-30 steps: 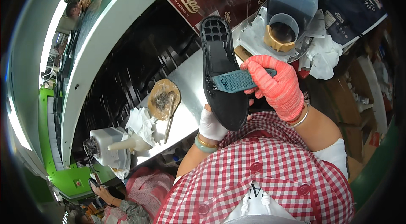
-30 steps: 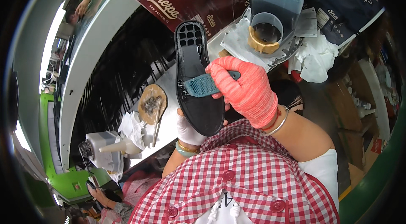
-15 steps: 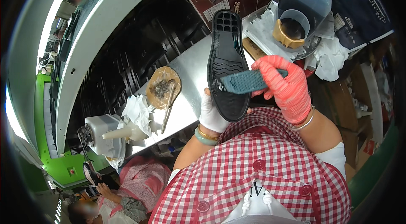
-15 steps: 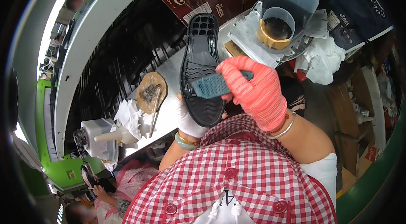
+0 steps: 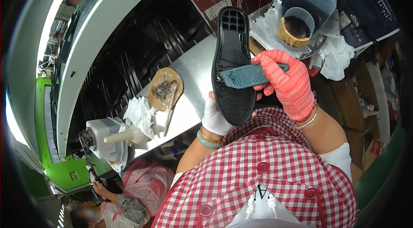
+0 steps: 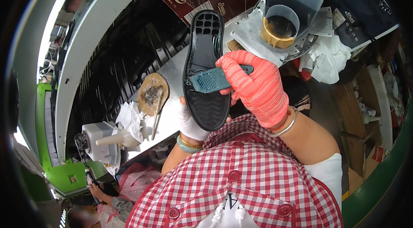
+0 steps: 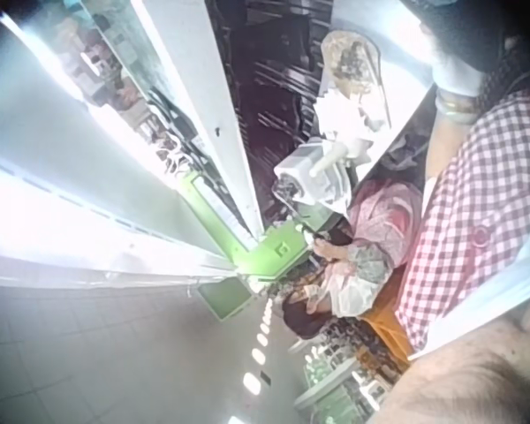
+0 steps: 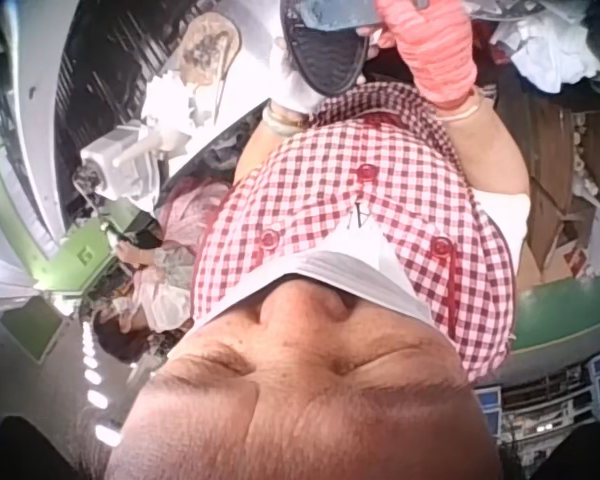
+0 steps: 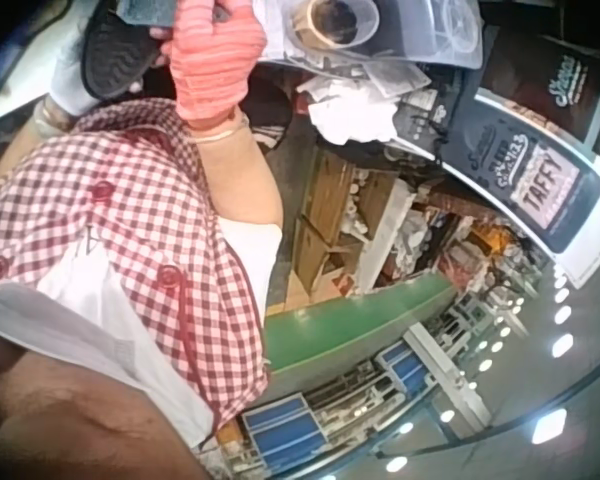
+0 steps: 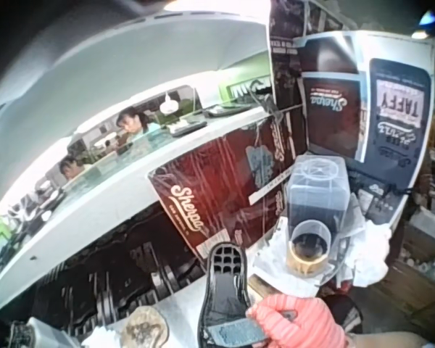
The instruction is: The person scrubs the soles of black slipper-style shoes using a blue sponge. They repeatedly dip the sponge into a small container of dark liquid and wipe the textured bottom of each shoe. After cleaning, the person places the shoes on a green conveyor belt. The task is performed in a repetitive cycle throughout the video.
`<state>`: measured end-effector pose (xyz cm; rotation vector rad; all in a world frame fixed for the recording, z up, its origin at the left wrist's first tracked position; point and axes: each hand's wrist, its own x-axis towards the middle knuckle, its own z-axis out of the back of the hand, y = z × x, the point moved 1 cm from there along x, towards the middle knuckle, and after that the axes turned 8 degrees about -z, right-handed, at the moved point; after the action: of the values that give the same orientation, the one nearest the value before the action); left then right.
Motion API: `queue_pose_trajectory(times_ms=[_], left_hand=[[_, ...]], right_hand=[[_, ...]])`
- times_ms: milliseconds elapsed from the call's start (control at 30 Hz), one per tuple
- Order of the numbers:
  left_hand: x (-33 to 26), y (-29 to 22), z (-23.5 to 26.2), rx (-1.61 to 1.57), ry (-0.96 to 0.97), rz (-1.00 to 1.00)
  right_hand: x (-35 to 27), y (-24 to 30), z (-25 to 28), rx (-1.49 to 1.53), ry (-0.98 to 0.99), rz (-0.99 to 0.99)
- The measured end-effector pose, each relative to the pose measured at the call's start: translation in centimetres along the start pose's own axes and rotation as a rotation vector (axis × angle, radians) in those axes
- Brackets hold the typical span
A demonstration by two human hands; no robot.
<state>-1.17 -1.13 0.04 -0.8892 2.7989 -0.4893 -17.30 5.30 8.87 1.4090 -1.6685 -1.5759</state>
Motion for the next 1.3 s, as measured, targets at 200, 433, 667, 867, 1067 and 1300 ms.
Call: queue_pose_trajectory(times_ms=[200, 433, 667, 867, 1067, 1300], left_hand=[[-0.1, -0.4, 0.7, -0.018, 0.047, 0.021], [-0.3, -0.8, 1.7, -0.110, 0.041, -0.012], [-1.0, -1.3, 1.2, -0.083, -0.181, -0.066], [-1.7, -2.4, 1.5, -0.213, -0.163, 0.013], [-2.3, -4.9, 3.0, 0.007, -0.132, 0.170], [-2.3, -8.9, 6.9, 0.375, -0.040, 0.297]], right_hand=[[-1.3, 0.4, -0.8, -0.137, 0.007, -0.070], [-2.3, 0.0, -1.4, -0.184, 0.107, -0.094], [-1.9, -0.9, -1.7, -0.402, 0.301, 0.087], [0.0, -0.5, -2.9, -0.668, 0.580, 0.419], [1.3, 1.4, -6.8, -0.533, 0.587, -0.193], [4.2, -1.2, -9.7, -0.502, 0.633, -0.190]])
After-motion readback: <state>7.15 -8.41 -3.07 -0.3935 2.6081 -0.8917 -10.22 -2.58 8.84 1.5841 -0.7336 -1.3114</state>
